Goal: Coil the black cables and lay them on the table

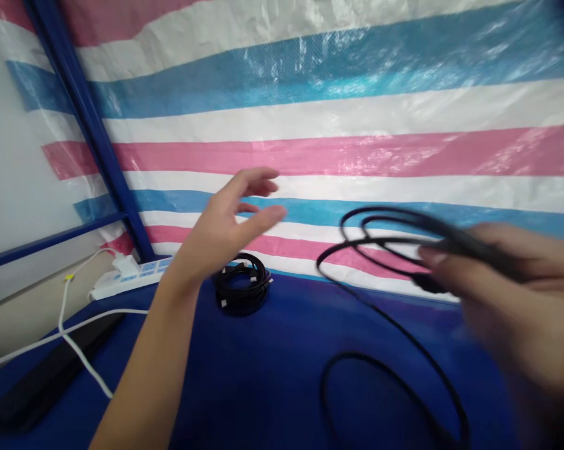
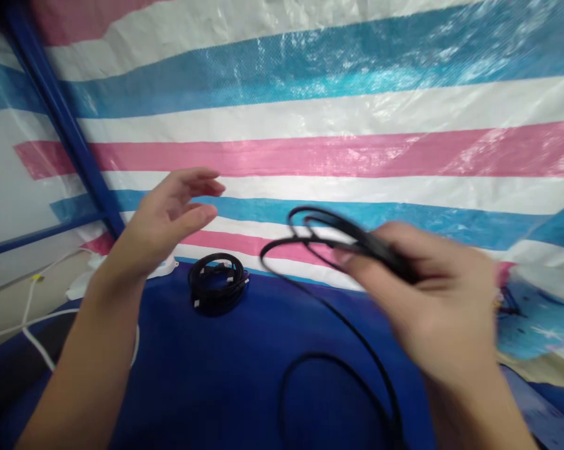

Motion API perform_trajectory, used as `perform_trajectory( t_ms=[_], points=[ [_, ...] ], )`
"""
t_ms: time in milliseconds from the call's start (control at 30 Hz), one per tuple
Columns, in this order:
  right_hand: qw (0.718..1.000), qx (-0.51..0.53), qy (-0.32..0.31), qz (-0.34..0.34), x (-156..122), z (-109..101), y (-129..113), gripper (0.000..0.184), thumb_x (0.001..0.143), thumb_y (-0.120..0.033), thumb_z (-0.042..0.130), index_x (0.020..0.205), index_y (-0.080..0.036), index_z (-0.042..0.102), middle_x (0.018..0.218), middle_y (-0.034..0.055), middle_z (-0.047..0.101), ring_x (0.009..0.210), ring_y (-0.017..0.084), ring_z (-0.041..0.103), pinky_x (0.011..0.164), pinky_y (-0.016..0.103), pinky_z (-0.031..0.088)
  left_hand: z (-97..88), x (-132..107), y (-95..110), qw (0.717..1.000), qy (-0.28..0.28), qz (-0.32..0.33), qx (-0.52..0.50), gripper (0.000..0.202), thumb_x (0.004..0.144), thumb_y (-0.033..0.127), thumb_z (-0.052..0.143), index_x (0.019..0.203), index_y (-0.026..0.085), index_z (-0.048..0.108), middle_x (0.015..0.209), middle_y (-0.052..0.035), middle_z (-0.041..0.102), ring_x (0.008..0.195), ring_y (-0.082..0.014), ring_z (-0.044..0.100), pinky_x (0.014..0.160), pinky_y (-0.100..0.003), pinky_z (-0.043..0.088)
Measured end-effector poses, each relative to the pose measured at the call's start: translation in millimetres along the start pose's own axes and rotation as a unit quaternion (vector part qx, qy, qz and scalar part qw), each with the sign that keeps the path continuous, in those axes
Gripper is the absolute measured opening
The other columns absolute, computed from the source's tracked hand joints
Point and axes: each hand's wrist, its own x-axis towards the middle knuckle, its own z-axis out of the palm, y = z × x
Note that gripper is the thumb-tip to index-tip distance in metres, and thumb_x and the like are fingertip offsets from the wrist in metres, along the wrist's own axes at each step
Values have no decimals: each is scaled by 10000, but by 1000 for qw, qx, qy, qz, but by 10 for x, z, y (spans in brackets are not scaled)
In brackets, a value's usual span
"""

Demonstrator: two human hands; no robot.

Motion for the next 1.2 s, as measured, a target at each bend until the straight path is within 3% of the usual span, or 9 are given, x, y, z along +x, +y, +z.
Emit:
perform_trajectory(
  t_ms=[100, 167, 333, 533, 667, 800, 900, 1067, 1200],
  points=[
    [969, 149, -194, -21, 24, 34, -259, 424, 750, -522, 638, 550, -157, 557, 488, 1, 398, 459, 60, 345, 399, 194, 236, 165, -29, 284, 983, -148, 69, -81, 496, 816, 382, 583, 1281, 230, 500, 1198, -4, 604, 1116, -183, 563, 895, -256, 434],
    [947, 203, -248, 20, 49, 74, -337, 337, 749, -401, 654, 559, -147, 541, 506, -13, 406, 468, 53, 346, 403, 179, 239, 274, -30, 331, 971, -210, 67, -96, 411, 789, 375, 642, 1171, 233, 585, 1067, 1, 660, 945, -145, 613, 797, -222, 456],
    [874, 432, -172, 143, 106, 151, -335, 391, 669, -275, 728, 487, -147, 407, 456, -51, 225, 382, 30, 214, 361, 199, 151, 481, -27, 215, 959, -153, -17, -238, 246, 771, 244, 679, 1006, 223, 611, 713, 43, 594, 660, -89, 588, 585, -184, 430],
    [746, 618, -110, 222, 137, 233, -402, 430, 689, -198, 647, 472, -174, 276, 457, -61, 70, 327, 48, 111, 314, 236, 129, 793, -45, 210, 791, -80, -79, -602, 102, 805, 231, 650, 881, 203, 587, 441, 117, 303, 366, -27, 408, 539, -197, 502],
    [718, 651, -69, 238, 125, 294, -424, 402, 706, -195, 621, 496, -182, 279, 435, -67, 74, 316, 56, 120, 306, 225, 159, 879, -51, 262, 767, -53, -88, -634, 142, 780, 247, 682, 869, 192, 587, 442, 114, 306, 366, -20, 378, 515, -178, 488],
    [744, 617, -121, 227, 101, 371, -416, 422, 705, -236, 636, 488, -176, 279, 424, -70, 115, 321, 48, 162, 324, 211, 252, 824, -37, 283, 813, 20, -107, -572, 151, 827, 323, 631, 855, 207, 538, 485, 108, 312, 342, -6, 270, 377, -142, 340],
    [800, 521, -185, 233, 106, 425, -381, 422, 739, -311, 646, 486, -171, 340, 411, -81, 178, 310, 35, 207, 408, 248, 425, 737, -21, 254, 837, 12, -143, -529, 151, 847, 333, 595, 819, 202, 524, 528, 96, 278, 368, 2, 195, 344, -134, 203],
    [938, 218, -228, 141, 159, 393, -287, 211, 733, -328, 622, 632, -172, 521, 434, -41, 461, 392, 90, 470, 438, 205, 433, 628, -46, 136, 894, -140, -186, -384, 311, 759, 427, 669, 667, 154, 552, 561, 53, 382, 425, -4, 272, 367, -149, 209],
    [969, 73, -231, 56, 169, 354, -241, 119, 682, -202, 544, 782, -196, 609, 530, -29, 576, 413, 94, 489, 375, 170, 351, 606, -69, 97, 897, -257, -174, -315, 354, 764, 452, 644, 619, 138, 566, 574, 23, 466, 472, -21, 359, 395, -156, 227]
  ],
)
